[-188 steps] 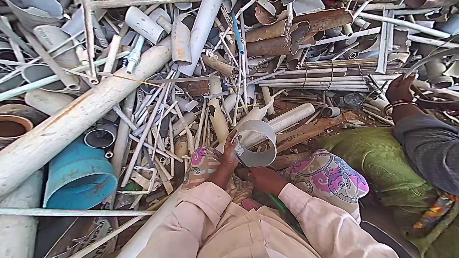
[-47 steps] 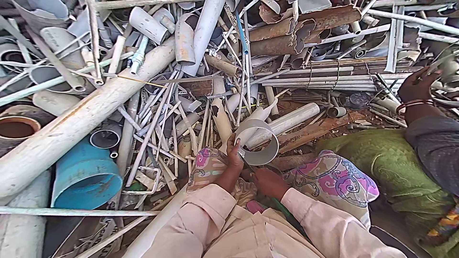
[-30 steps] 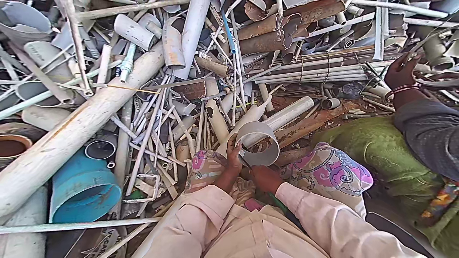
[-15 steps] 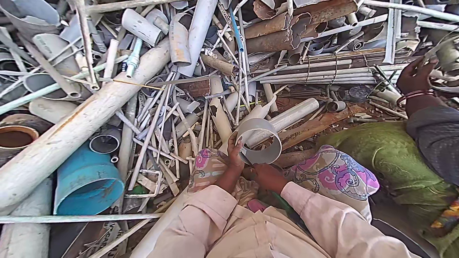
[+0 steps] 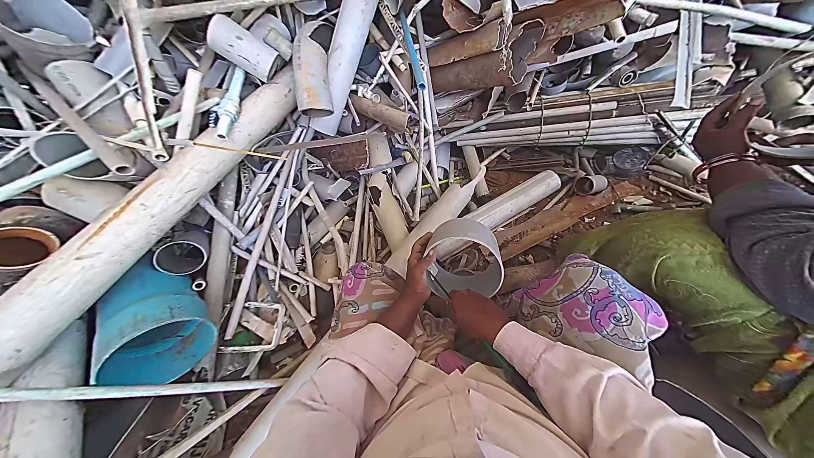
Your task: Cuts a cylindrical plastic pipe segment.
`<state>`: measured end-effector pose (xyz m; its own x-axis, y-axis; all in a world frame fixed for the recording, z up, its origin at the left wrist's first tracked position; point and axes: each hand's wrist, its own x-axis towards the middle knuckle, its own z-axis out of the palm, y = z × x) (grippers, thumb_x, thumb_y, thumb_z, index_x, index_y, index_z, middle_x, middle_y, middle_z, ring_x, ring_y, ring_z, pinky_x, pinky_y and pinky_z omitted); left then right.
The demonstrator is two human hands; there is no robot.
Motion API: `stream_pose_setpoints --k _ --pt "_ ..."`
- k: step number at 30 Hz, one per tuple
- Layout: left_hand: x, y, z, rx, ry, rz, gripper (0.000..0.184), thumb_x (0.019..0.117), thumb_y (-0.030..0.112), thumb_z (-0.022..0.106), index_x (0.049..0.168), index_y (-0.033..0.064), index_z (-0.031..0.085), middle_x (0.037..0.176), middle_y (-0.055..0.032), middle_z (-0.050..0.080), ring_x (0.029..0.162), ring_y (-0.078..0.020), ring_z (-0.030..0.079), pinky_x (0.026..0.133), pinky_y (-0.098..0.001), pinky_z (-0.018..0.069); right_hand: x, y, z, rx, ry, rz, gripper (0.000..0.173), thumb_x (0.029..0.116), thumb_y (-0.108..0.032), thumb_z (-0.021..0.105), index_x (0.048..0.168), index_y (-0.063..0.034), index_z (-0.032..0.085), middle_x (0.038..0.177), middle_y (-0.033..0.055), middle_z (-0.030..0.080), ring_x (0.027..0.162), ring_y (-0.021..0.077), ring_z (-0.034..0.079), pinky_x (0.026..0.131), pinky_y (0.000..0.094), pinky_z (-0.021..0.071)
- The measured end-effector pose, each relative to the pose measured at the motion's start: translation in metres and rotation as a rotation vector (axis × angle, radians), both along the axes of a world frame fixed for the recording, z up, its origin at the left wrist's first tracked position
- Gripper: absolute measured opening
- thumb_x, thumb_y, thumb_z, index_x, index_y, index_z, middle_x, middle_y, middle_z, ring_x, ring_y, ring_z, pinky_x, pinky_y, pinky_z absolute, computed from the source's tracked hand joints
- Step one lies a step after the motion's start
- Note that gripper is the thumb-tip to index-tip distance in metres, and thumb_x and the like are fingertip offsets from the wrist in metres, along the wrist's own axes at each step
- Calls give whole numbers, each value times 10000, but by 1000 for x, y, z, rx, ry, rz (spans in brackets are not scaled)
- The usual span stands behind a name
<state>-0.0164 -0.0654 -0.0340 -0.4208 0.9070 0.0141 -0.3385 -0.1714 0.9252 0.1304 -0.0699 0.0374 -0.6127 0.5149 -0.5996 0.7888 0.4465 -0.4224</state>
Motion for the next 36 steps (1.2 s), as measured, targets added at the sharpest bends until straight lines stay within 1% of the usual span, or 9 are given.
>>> stream_pose_setpoints --k 9,14,16,19,21,23,26,29,36 --pt "4 2 -2 48 -112 147 561 953 109 417 1482 -45 308 1433 -189 454 1149 -160 549 933 -308 490 -7 -2 2 18 -4 -40 415 1136 -259 340 1300 48 566 1260 274 630 1235 414 616 994 570 494" --pt "2 2 -3 56 -103 179 559 941 102 424 1470 -48 323 1407 -186 475 1150 -163 554 942 -314 492 -7 2 -4 -17 69 -40 428 1140 -257 335 1292 68 568 1239 292 627 1191 425 626 988 582 485" --pt "0 2 -3 59 -102 182 575 939 109 423 1480 -50 312 1438 -201 454 1180 -178 541 966 -325 479 -6 5 -5 -52 104 -58 428 1144 -264 332 1284 67 566 1171 284 633 1088 411 654 941 563 504" --pt "0 3 -2 59 -115 187 587 927 134 433 1473 -45 316 1428 -196 454 1177 -184 539 959 -342 482 -4 8 -5 -113 132 -100 420 1151 -294 314 1223 34 566 945 198 627 768 302 659 750 459 549" --pt "0 3 0 53 -116 185 565 948 119 413 1480 -43 313 1437 -200 450 1177 -184 539 955 -345 483 -2 10 -2 -144 122 -94 411 1150 -305 314 1213 18 561 880 159 607 673 254 632 681 415 551" --pt "-1 3 1 57 -110 197 538 955 86 410 1469 -51 328 1428 -202 458 1176 -187 540 957 -341 481 2 11 1 -162 94 -72 402 1148 -311 331 1213 13 562 855 138 589 640 229 611 652 392 542" --pt "-6 5 1 90 -67 213 563 928 65 465 1459 -72 338 1426 -210 468 1202 -179 533 989 -328 469 7 9 0 -165 69 -60 387 1139 -315 365 1211 9 563 847 142 607 637 237 624 654 414 551" --pt "-8 7 -2 114 -34 222 582 905 68 505 1444 -89 352 1381 -204 496 1167 -157 552 974 -295 482 8 5 3 -159 51 -41 398 1141 -321 351 1215 11 559 862 148 607 659 250 628 676 423 551" --pt "-3 2 -4 141 57 129 626 853 88 552 1420 -109 375 1395 -217 499 1208 -158 551 1020 -293 468 5 6 2 -100 21 -1 412 1146 -318 324 1198 11 567 922 177 609 731 289 644 706 460 548"
